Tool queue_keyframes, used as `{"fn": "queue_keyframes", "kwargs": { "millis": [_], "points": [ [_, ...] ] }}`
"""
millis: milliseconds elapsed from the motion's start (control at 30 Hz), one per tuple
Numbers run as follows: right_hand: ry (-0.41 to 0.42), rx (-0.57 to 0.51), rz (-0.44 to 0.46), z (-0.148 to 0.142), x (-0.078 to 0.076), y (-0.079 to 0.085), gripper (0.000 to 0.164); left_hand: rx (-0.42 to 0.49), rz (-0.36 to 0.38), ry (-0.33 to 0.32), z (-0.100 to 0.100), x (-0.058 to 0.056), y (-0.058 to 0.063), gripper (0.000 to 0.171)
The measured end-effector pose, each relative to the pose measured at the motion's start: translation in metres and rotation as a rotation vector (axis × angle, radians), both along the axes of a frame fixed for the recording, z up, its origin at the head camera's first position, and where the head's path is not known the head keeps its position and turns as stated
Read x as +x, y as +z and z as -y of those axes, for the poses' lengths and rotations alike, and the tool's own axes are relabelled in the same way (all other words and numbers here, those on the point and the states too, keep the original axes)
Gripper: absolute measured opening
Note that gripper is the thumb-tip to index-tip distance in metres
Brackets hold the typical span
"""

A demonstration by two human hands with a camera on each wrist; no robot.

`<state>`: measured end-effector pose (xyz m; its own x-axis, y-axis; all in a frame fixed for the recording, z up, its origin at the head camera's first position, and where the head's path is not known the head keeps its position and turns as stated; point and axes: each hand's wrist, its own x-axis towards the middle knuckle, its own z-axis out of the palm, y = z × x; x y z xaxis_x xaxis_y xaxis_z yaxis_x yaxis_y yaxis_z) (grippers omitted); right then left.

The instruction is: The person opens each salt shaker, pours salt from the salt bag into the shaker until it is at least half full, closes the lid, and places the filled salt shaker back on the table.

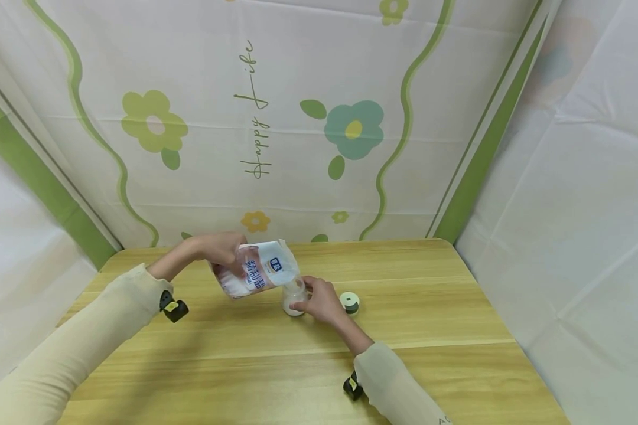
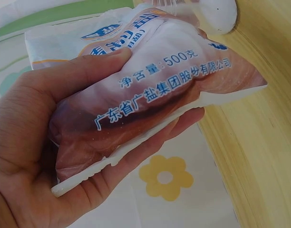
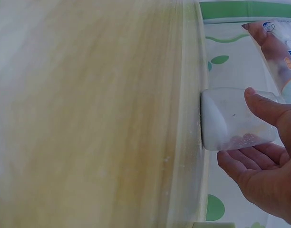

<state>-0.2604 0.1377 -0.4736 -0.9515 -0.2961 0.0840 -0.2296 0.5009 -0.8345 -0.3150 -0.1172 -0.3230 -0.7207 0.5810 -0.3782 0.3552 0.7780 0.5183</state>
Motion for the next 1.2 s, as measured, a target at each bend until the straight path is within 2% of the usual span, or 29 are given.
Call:
{"fn": "queue_keyframes", "kwargs": {
  "millis": [567,800,1000,1200],
  "points": [
    [-0.009,0.000,-0.032,0.0003,0.0002,-0.0008,0.056,0.016,-0.003,-0.055,-0.0016,0.0000,0.0026,0.021],
    [-0.019,0.014,-0.021,0.0002,-0.0002,-0.0012,0.056,0.007,0.010,-0.019,-0.0020,0.0003,0.0018,0.022],
    [-0.001,0.016,-0.033,-0.0001,-0.0006,-0.0018,0.057,0.015,-0.002,-0.051,-0.0009,0.0012,0.0025,0.020],
    [-0.013,0.011,-0.027,0.0011,0.0000,-0.0011,0.057,0.003,-0.004,-0.030,-0.0012,0.0010,0.0032,0.020]
  ]
}}
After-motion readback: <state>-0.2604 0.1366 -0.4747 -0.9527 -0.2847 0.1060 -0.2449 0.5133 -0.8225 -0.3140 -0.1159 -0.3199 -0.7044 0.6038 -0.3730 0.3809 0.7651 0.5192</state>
